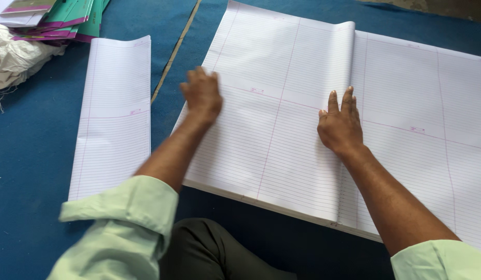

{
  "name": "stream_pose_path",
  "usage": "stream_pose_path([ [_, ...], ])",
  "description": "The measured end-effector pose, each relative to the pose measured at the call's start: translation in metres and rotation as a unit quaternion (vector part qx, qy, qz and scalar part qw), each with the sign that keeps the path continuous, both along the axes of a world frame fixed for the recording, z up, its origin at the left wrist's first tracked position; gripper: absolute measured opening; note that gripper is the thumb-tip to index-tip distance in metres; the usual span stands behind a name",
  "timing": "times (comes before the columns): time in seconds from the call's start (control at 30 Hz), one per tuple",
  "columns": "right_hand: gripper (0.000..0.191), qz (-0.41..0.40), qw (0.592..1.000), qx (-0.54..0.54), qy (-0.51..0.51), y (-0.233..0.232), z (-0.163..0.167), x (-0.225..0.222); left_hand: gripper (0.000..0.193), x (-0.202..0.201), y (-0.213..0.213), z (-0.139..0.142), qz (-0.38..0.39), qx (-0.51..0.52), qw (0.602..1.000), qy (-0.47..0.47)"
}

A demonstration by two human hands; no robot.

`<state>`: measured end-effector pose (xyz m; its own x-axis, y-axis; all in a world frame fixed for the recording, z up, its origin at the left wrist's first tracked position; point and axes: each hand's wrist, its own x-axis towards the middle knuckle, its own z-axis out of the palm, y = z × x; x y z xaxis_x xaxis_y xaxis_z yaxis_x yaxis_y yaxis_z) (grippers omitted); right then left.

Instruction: The person sits on the floor and repeatedly folds large lined paper sheets in half, then uses a wooden block to press and crease the fold. The person flips through the stack to align sheets and continues folding and creasing them one by one.

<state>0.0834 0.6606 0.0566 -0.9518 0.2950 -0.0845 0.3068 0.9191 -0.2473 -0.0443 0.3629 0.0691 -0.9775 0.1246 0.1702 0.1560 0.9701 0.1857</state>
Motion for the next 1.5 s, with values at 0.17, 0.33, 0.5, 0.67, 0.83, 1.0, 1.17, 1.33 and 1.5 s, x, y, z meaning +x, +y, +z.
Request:
stream_pose_path([
  [0.17,0.066,0.002,1.000,0.012,0.005,0.003,0.000,0.000,0.028,0.029,0.092,-0.001,-0.186,0.082,0.979,-0.003],
  [0.33,0.066,-0.002,0.999,0.040,-0.017,0.007,-0.001,0.000,0.041,0.061,0.149,0.027,-0.216,0.028,0.964,-0.151],
  [0.5,0.066,0.005,0.996,0.076,-0.043,0.015,-0.002,0.003,0.066,0.072,0.159,0.048,-0.196,-0.026,0.954,-0.227],
  [0.67,0.070,-0.005,0.998,0.037,-0.044,0.020,-0.005,0.008,0.077,0.074,0.168,0.051,-0.187,-0.029,0.952,-0.241],
  [0.83,0.077,-0.001,0.999,0.017,-0.050,0.025,-0.005,0.010,0.082,0.072,0.178,0.053,-0.186,-0.022,0.945,-0.269],
  [1.0,0.081,0.009,0.996,-0.025,-0.082,0.031,0.009,0.014,0.081,0.073,0.185,0.059,-0.176,-0.034,0.943,-0.279],
  [1.17,0.078,0.007,0.992,-0.105,-0.069,0.049,0.020,0.011,0.079,0.075,0.191,0.062,-0.171,-0.045,0.946,-0.270],
  [1.33,0.071,-0.006,0.984,-0.176,0.021,0.085,0.024,0.028,0.078,0.073,0.196,0.061,-0.173,-0.052,0.942,-0.282],
  [1.5,0.067,-0.031,0.993,-0.112,0.014,0.142,0.030,0.062,0.080,0.068,0.201,0.050,-0.179,-0.051,0.943,-0.277],
])
